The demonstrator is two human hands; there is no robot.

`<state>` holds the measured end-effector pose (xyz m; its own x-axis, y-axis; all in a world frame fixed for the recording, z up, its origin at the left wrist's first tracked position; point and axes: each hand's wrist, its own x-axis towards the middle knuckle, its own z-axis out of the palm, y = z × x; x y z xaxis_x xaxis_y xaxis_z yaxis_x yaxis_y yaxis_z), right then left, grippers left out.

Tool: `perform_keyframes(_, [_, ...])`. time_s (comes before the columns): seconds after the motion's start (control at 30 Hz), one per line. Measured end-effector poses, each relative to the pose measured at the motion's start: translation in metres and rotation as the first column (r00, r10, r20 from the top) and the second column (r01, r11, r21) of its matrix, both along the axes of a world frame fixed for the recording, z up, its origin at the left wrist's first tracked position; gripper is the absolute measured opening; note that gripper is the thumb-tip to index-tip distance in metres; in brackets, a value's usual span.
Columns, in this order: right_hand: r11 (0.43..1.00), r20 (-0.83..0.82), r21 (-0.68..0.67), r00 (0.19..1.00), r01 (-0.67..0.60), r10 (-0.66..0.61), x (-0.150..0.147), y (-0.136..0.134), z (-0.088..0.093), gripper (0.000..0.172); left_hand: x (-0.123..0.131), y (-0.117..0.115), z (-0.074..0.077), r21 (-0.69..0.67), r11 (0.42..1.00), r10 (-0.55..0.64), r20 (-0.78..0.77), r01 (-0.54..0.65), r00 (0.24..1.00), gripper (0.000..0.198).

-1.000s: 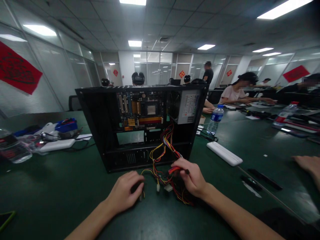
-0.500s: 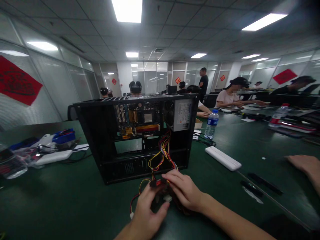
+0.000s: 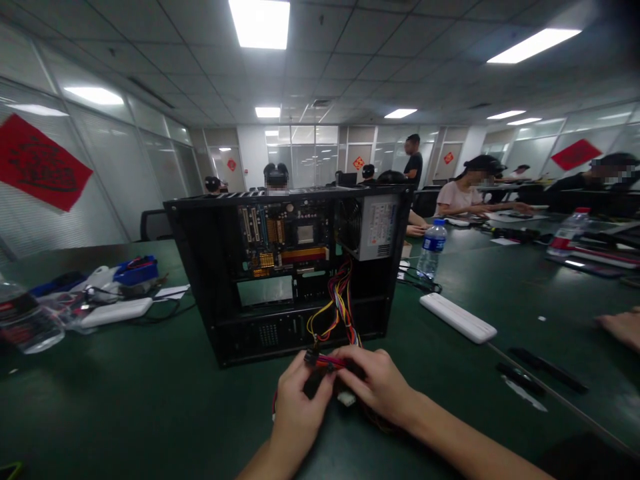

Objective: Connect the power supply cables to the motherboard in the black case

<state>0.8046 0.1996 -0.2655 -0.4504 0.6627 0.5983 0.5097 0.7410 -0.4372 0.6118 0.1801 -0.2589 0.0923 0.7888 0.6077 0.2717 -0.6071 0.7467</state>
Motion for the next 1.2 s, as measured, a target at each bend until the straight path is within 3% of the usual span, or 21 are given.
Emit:
perform_keyframes(0.23, [0.990, -0.006, 0.138, 1.000, -0.024, 0.025, -0.004, 0.000, 0.003, 0.015, -0.005, -0.001, 0.001, 0.005, 0.996, -0.092, -0.025, 0.092, 0.995, 0.016])
perform_keyframes(0.4, [0.972, -0.119, 0.231, 0.990, -0.044, 0.074, -0.004, -0.004, 0.015, 0.007, -0.010, -0.002, 0.001, 0.044, 0.996, -0.073, 0.025, 0.072, 0.997, 0.019])
perform_keyframes(0.53, [0.985, -0.257, 0.161, 0.961, -0.063, 0.103, -0.006, -0.007, 0.015, 0.010, -0.014, 0.001, 0.000, 0.067, 0.998, -0.011, 0.066, 0.006, 0.998, 0.021])
perform_keyframes(0.63, [0.990, -0.217, 0.069, 0.967, -0.125, 0.137, -0.007, -0.006, 0.021, 0.030, -0.014, 0.003, 0.009, 0.139, 0.989, -0.041, 0.008, 0.039, 0.999, 0.020])
perform_keyframes(0.7, [0.982, -0.184, 0.069, 0.965, -0.178, 0.188, -0.008, -0.004, 0.037, 0.037, -0.011, 0.006, 0.027, 0.203, 0.975, -0.079, -0.047, 0.087, 0.996, 0.021])
perform_keyframes(0.73, [0.976, -0.179, 0.097, 0.961, -0.194, 0.209, -0.009, -0.003, 0.051, 0.032, -0.008, 0.008, 0.040, 0.237, 0.966, -0.088, -0.068, 0.102, 0.994, 0.022])
perform_keyframes(0.87, [0.978, -0.325, 0.173, 0.931, -0.117, 0.168, -0.012, 0.001, 0.128, 0.015, 0.002, 0.019, 0.116, 0.309, 0.948, -0.050, -0.093, 0.076, 0.994, 0.028])
perform_keyframes(0.93, [0.990, -0.417, 0.085, 0.898, -0.112, 0.137, -0.012, 0.003, 0.167, 0.018, 0.006, 0.021, 0.154, 0.241, 0.969, -0.035, -0.093, 0.057, 0.995, 0.030])
perform_keyframes(1.0, [0.981, -0.477, -0.026, 0.865, -0.191, 0.156, -0.010, 0.004, 0.196, 0.024, 0.007, 0.020, 0.182, 0.185, 0.979, -0.059, -0.116, 0.080, 0.991, 0.030])
perform_keyframes(1.1, [0.945, -0.507, -0.155, 0.844, -0.288, 0.174, -0.005, 0.004, 0.214, 0.031, 0.006, 0.016, 0.198, 0.169, 0.977, -0.099, -0.180, 0.129, 0.979, 0.026])
perform_keyframes(1.2, [0.927, -0.540, -0.174, 0.819, -0.334, 0.194, -0.007, 0.001, 0.212, 0.030, 0.000, 0.014, 0.194, 0.142, 0.982, -0.102, -0.153, 0.124, 0.983, 0.026])
